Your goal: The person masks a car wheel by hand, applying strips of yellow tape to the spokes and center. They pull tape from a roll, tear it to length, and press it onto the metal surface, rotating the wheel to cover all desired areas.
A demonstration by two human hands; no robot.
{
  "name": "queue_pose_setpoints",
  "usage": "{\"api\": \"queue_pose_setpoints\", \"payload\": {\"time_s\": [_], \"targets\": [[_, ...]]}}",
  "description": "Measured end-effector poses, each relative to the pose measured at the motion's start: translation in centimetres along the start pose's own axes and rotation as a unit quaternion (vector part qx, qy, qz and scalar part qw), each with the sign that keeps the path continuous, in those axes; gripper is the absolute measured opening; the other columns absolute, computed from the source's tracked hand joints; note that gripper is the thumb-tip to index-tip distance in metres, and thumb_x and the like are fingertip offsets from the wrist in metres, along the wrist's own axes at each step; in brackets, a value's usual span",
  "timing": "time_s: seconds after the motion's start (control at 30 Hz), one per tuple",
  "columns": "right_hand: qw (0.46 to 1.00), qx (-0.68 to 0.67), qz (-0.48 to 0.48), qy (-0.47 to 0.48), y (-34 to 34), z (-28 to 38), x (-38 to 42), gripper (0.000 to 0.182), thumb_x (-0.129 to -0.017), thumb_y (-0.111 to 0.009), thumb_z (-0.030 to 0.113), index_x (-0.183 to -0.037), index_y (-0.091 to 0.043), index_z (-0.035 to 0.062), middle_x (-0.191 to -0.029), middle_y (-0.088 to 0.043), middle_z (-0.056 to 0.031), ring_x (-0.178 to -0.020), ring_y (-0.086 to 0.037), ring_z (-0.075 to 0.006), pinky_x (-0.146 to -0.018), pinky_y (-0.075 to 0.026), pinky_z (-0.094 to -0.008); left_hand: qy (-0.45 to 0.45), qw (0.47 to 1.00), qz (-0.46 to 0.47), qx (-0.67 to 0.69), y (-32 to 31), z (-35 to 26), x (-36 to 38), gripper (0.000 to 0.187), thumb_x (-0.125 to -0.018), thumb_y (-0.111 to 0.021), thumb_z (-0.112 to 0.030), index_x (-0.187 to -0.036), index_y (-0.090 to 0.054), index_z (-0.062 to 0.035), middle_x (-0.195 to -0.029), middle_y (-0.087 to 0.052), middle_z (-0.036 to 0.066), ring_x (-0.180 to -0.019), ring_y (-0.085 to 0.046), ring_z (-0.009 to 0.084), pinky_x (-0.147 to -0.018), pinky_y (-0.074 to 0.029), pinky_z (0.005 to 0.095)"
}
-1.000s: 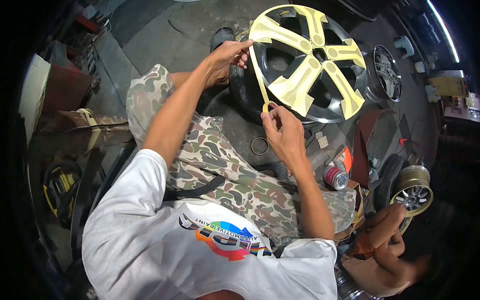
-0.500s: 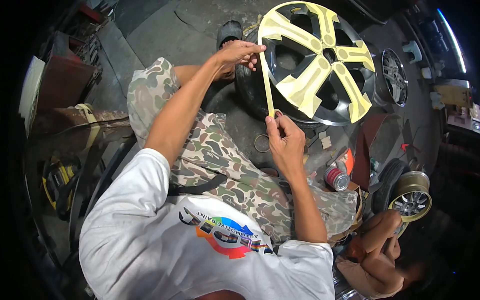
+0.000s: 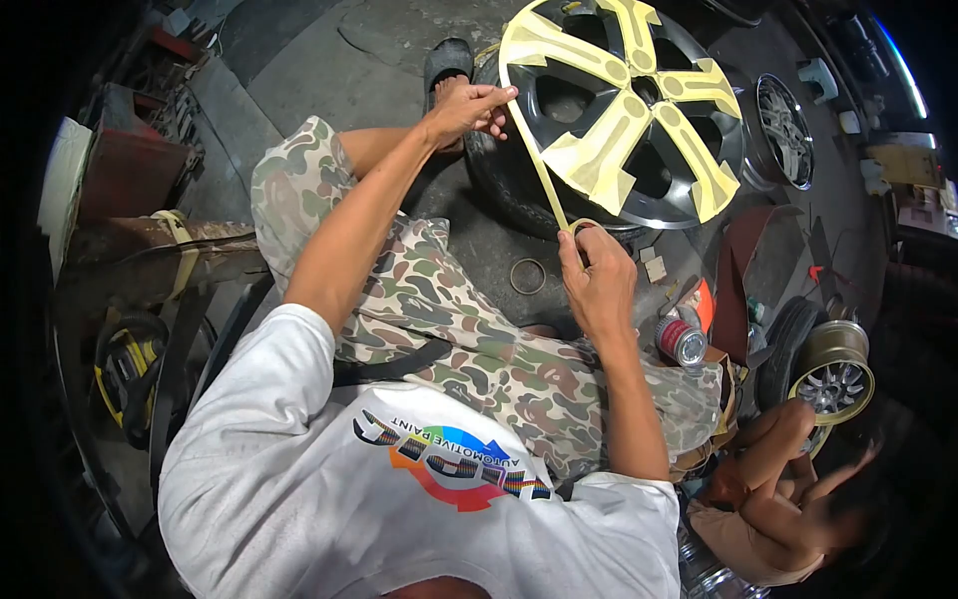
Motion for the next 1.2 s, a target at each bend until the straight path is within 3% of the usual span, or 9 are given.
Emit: {"api": "queue_pose_setpoints", "payload": {"time_s": [0.37,0.7,0.87,0.93,1.2], "targets": [[0.998,-0.013,0.015,-0.052,1.5,-3.6,-1.5,0.038,-0.097,-0.066,0.026,-0.074,-0.058,-0.0032,-0.063,-0.054,-0.0178,-0.058,-0.054,-0.0364,-0.057,-0.04,-0.0444,0.007,1.0,0.001,0.023,-2.3,1.0,1.7,0.04,-0.098,-0.071,-0.042,-0.097,-0.067,-0.0021,-0.077,-0.064,0.004,-0.063,-0.067,0.013,-0.063,-0.059,0.0257],[0.998,0.029,0.058,-0.01,0.9,-3.1,-1.2,0.038,-0.096,-0.065,0.026,-0.075,-0.057,-0.0037,-0.064,-0.054,-0.0202,-0.058,-0.053,-0.0398,-0.058,-0.041,-0.0461,-0.009,1.0,0.001,0.001,-3.4,1.2,2.4,0.042,-0.097,-0.071,-0.042,-0.099,-0.069,0.0001,-0.078,-0.063,0.003,-0.066,-0.067,0.0122,-0.063,-0.058,0.0241],[0.997,0.036,0.055,-0.039,2.3,-5.2,-1.7,0.038,-0.097,-0.065,0.029,-0.076,-0.059,-0.0028,-0.064,-0.055,-0.0195,-0.057,-0.053,-0.0389,-0.058,-0.041,-0.0447,0.0,1.0,0.006,0.0,-4.4,1.6,2.8,0.043,-0.097,-0.071,-0.042,-0.1,-0.069,0.0012,-0.08,-0.064,0.004,-0.068,-0.066,0.0115,-0.064,-0.058,0.0238],[0.996,0.033,0.06,-0.057,3.2,-5.1,-1.9,0.038,-0.097,-0.066,0.031,-0.077,-0.062,-0.0022,-0.064,-0.056,-0.0191,-0.057,-0.053,-0.0381,-0.058,-0.041,-0.044,-0.046,0.998,-0.01,0.032,-4.5,1.6,2.6,0.045,-0.096,-0.073,-0.041,-0.096,-0.071,0.0039,-0.075,-0.065,0.005,-0.064,-0.066,0.0122,-0.062,-0.06,0.0263],[0.994,0.053,0.085,-0.049,2.7,-6.1,-1.7,0.039,-0.096,-0.066,0.032,-0.078,-0.062,-0.0029,-0.064,-0.056,-0.0196,-0.058,-0.053,-0.0382,-0.058,-0.041,-0.045,-0.028,1.0,0.003,-0.004,-5.7,2.4,3.2,0.045,-0.098,-0.07,-0.042,-0.1,-0.07,0.0034,-0.082,-0.064,0.005,-0.069,-0.066,0.0118,-0.065,-0.059,0.0247]]}}
Point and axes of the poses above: each hand's wrist, its own x-axis away from the middle knuckle, its own y-axis out of the back of the hand, z = x × y, the point moved 6 cm from there along -x, towards the middle knuckle
